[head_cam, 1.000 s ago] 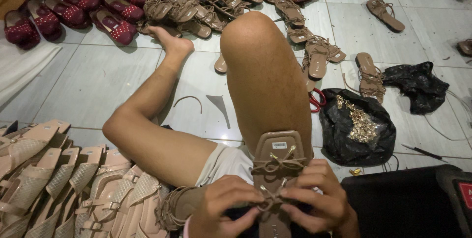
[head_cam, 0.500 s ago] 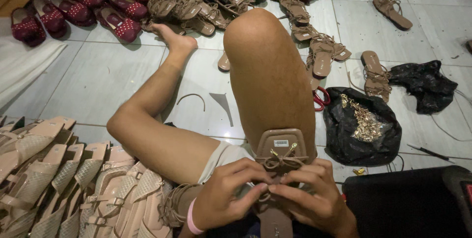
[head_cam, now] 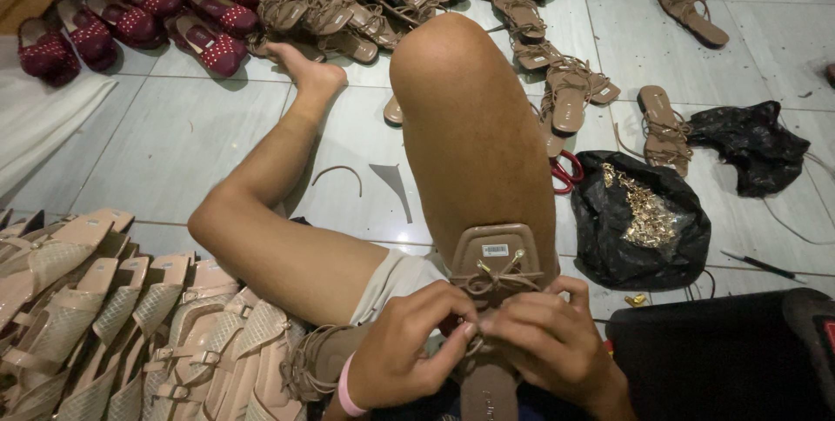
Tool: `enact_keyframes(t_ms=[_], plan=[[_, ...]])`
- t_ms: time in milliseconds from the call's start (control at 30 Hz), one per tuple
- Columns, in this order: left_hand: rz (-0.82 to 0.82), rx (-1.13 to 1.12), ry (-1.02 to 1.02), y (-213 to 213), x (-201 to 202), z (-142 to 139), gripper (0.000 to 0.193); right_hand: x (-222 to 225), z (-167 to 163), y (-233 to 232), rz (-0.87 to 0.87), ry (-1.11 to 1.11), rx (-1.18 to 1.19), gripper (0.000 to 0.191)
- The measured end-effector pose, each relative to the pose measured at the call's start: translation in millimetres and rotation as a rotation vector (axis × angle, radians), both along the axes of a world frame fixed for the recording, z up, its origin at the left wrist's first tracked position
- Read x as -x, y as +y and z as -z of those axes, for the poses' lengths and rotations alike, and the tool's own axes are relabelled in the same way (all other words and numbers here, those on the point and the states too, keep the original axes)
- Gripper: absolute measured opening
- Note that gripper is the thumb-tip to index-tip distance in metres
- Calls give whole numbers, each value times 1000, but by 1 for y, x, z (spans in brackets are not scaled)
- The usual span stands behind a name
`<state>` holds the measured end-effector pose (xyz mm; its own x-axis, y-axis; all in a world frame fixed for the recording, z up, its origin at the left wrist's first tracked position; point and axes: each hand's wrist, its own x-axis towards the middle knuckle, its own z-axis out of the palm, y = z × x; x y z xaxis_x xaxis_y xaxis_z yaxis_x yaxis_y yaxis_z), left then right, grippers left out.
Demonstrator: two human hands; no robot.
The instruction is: The person sits on the floor and attaches small metal hardware pieces to the straps of a beige sandal. They repeatedly pick up the hardware from a black bag and fasten it to the shoe's strap.
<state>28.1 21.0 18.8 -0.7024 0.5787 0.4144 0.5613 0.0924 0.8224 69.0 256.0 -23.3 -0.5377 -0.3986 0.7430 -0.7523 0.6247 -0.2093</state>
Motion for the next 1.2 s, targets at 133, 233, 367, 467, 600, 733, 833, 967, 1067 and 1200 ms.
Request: enact_keyframes(t_ms=[133, 233, 367, 467, 600, 733, 833, 967, 1067, 1200], plan=[[2, -33, -61, 2, -1, 2, 10, -1, -10, -1, 12, 3, -1, 37], [-2, -44, -125, 3, -3, 4, 10, 1, -10, -3, 2, 22, 6, 35], [-26, -46, -56, 4, -5, 5, 9, 2, -5, -1, -19, 24, 18, 30], [-34, -10, -113, 5, -7, 6, 9, 4, -1, 1, -30, 41, 29, 26], [-42, 21, -136, 7, -6, 7, 8, 5, 0, 6, -68, 40, -1, 26], [1, -13, -121, 4, -4, 6, 14, 3, 1, 6, -38, 3, 54, 34], [27, -17, -207, 0, -5, 5, 27, 0, 3, 6, -33, -30, 85, 49], [-27, -35, -155, -7, -10, 3, 41, 0, 4, 5, -48, -38, 128, 54], [-115, -23, -73, -9, -19, 5, 43, 1, 3, 7, -66, -16, 147, 52], [-345, 87, 185, 5, -36, 18, 44, 1, 3, 12, -105, 33, 186, 55]])
